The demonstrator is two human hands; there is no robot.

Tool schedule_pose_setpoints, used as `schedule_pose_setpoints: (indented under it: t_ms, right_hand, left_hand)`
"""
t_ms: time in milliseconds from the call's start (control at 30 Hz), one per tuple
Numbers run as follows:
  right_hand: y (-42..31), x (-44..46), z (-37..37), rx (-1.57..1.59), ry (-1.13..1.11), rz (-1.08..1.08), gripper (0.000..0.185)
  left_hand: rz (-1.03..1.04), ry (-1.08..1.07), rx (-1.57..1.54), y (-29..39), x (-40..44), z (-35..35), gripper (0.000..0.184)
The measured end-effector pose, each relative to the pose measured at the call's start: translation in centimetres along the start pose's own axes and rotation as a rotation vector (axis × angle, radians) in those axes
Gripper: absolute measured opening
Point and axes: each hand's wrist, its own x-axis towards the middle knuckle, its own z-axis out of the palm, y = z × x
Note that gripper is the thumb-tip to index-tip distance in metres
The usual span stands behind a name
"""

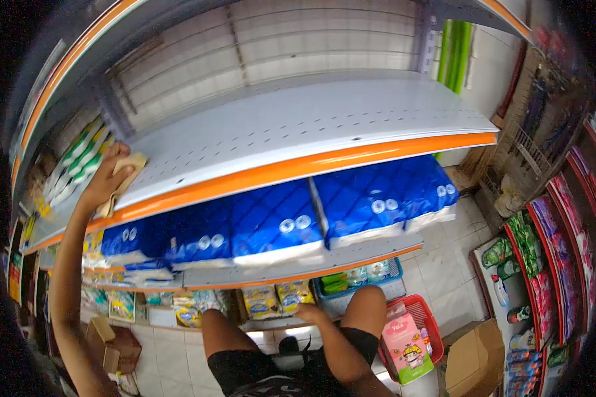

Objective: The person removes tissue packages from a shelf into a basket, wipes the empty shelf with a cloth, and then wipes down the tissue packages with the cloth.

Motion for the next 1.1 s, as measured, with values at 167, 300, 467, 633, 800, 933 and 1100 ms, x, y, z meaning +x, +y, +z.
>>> schedule_pose_setpoints:
  t_ms: [167, 300, 467, 633, 800, 933, 1100]
  right_hand:
    - [0.3, 3.8, 1.5, -0.043, -0.065, -0.109, 0.032]
    - [-0.1, 6.4, 3.3, 0.140, -0.058, -0.253, 0.039]
    - [-2.3, 5.6, 2.3, 0.267, -0.059, -0.319, 0.047]
    - [-2.0, 5.2, 1.8, 0.334, 0.045, -0.343, 0.048]
    - [-0.8, 4.1, -0.9, 0.363, 0.024, -0.317, 0.049]
    - [-0.6, 3.4, -0.4, 0.326, 0.247, -0.251, 0.045]
    - [0.1, 3.9, -0.5, 0.171, 0.168, -0.164, 0.047]
  left_hand:
    - [0.067, -0.150, -0.065, 7.7, 6.7, 2.4, 0.028]
    - [0.330, -0.272, -0.172, 15.4, 15.3, 6.7, 0.032]
    - [0.563, -0.203, -0.219, 27.5, 26.4, 13.6, 0.043]
    - [0.715, -0.018, -0.007, 39.7, 37.6, 20.2, 0.052]
    - [0.696, 0.151, 0.098, 49.0, 42.4, 22.8, 0.069]
    - [0.362, -0.244, -0.236, 48.1, 42.0, 23.0, 0.078]
    - [0.472, -0.239, -0.177, 46.7, 40.9, 23.5, 0.076]
